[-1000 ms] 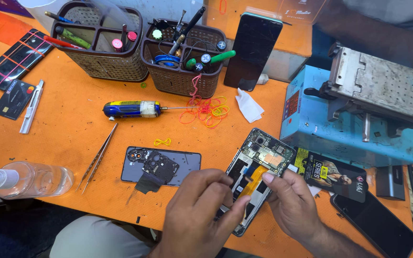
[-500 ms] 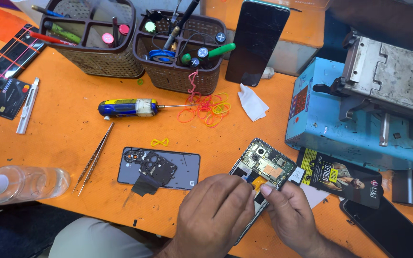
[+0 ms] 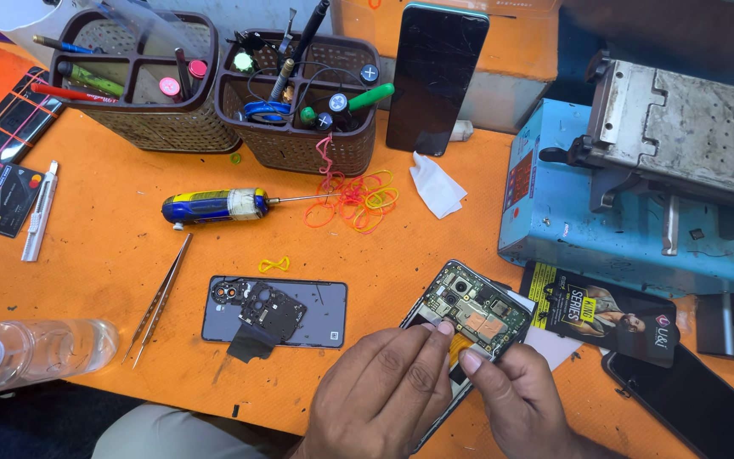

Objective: The person applies adhesive from a tube to the frame of a mobile phone, picks up a new screen component, and then begins assembling the internal battery and circuit board into the phone chassis.

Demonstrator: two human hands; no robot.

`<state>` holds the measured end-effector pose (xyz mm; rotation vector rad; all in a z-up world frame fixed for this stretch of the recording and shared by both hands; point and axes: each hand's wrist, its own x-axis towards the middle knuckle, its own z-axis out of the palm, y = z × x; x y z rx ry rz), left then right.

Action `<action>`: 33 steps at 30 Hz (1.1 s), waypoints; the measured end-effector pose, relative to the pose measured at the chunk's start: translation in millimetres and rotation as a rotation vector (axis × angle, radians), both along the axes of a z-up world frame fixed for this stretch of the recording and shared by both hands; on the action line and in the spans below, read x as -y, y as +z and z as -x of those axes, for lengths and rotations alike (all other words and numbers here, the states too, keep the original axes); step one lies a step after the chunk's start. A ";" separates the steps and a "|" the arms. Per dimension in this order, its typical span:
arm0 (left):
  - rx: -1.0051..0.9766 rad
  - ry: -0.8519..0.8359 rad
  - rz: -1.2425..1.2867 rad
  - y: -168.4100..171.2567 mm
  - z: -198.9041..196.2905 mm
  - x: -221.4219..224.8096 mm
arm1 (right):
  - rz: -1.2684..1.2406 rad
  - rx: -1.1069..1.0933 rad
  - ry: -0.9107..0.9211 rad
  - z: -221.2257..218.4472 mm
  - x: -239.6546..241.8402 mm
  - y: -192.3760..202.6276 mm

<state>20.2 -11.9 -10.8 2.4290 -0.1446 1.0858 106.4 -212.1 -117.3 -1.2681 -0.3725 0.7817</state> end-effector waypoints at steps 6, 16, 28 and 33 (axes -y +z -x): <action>-0.020 0.002 -0.010 2.2 0.0 1.9 | 0.024 0.008 -0.003 2.0 -0.7 5.1; -0.028 -0.013 -0.034 4.5 -1.0 3.3 | 0.000 0.056 0.028 1.0 -0.1 9.3; -0.100 -0.007 -0.034 1.2 2.4 4.9 | 0.057 0.219 0.017 1.2 0.6 12.9; -0.056 -0.029 -0.039 2.6 1.3 4.3 | 0.095 0.278 0.016 -1.0 2.2 18.6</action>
